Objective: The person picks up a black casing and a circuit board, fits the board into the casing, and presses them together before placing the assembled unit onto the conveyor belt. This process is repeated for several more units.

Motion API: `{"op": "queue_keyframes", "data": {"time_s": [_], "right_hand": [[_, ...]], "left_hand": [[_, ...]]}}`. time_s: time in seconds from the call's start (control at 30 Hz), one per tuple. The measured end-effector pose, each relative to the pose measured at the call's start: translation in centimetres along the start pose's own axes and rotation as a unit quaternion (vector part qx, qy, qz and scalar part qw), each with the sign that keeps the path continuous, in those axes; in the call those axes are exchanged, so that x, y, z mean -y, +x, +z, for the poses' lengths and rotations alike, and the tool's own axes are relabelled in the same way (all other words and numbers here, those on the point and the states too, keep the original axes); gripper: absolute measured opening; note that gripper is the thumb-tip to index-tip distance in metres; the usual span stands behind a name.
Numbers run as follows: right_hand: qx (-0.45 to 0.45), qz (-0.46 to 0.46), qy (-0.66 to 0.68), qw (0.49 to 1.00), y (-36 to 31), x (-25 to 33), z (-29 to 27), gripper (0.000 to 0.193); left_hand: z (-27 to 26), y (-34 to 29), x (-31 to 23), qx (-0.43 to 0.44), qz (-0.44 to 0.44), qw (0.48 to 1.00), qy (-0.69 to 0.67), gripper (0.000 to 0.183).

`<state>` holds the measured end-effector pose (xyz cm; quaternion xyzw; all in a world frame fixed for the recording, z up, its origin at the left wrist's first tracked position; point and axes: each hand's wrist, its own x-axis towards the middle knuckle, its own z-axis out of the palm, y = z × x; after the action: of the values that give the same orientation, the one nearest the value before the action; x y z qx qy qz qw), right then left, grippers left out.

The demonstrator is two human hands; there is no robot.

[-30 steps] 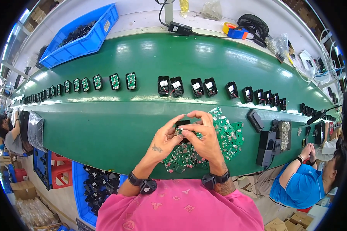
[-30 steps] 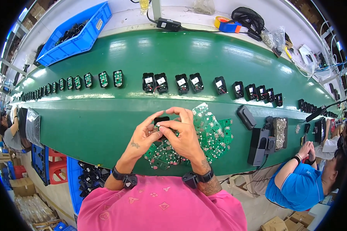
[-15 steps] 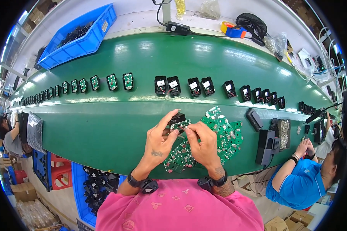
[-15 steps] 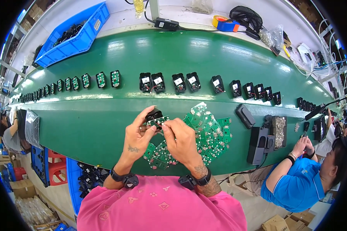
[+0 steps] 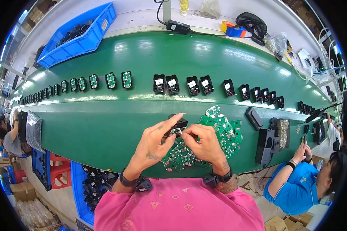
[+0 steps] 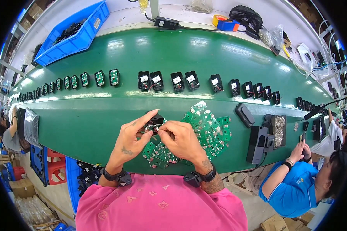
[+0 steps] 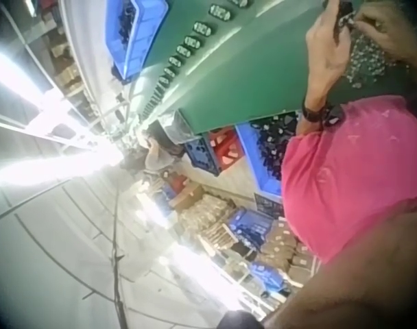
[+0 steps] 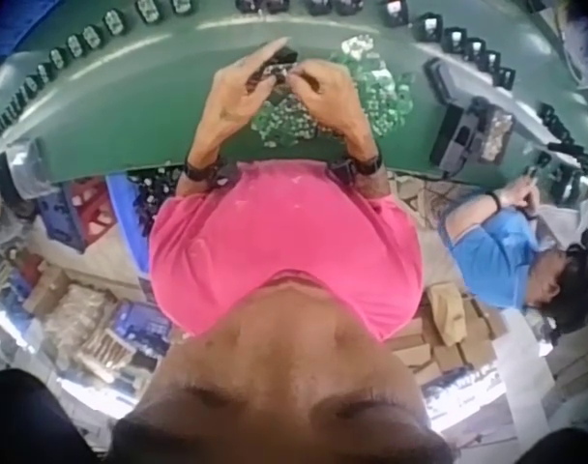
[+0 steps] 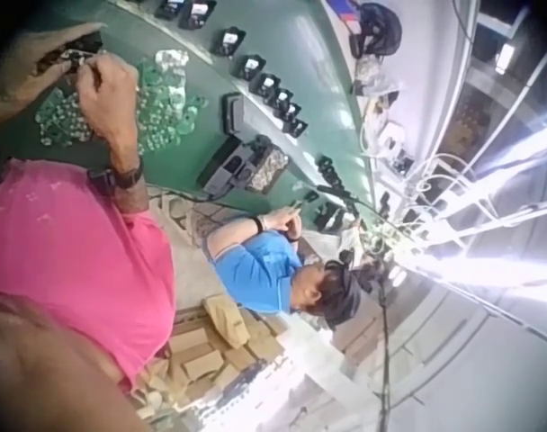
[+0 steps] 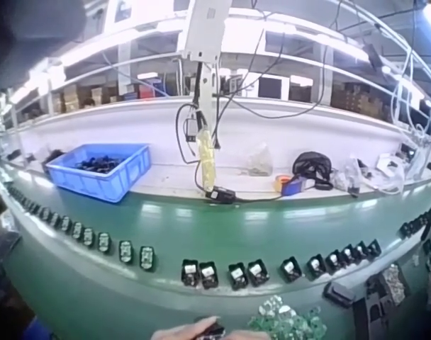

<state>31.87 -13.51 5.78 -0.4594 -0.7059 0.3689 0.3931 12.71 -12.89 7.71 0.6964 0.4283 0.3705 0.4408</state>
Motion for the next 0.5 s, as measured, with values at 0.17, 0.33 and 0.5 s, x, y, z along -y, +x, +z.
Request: {"op": "queue_keyframes", "data": {"time_s": [0.17,0.33,0.5], "right_hand": [[-0.012,-0.016,-0.026,0.999,0.2,0.0,0.3,0.01],[-0.064,-0.049,-0.096,0.992,-0.2,-1.6,1.6,0.008],[-0.108,0.05,-0.058,0.991,-1.0,-1.8,1.6,0.011]], "left_hand": [[0.3,-0.1,0.0,0.002,-0.008,0.998,0.059,0.06],[2.1,-0.1,1.4,-0.055,0.036,0.99,0.122,0.055],[2.3,0.5,2.5,-0.037,-0.101,0.988,-0.112,0.057]]}}
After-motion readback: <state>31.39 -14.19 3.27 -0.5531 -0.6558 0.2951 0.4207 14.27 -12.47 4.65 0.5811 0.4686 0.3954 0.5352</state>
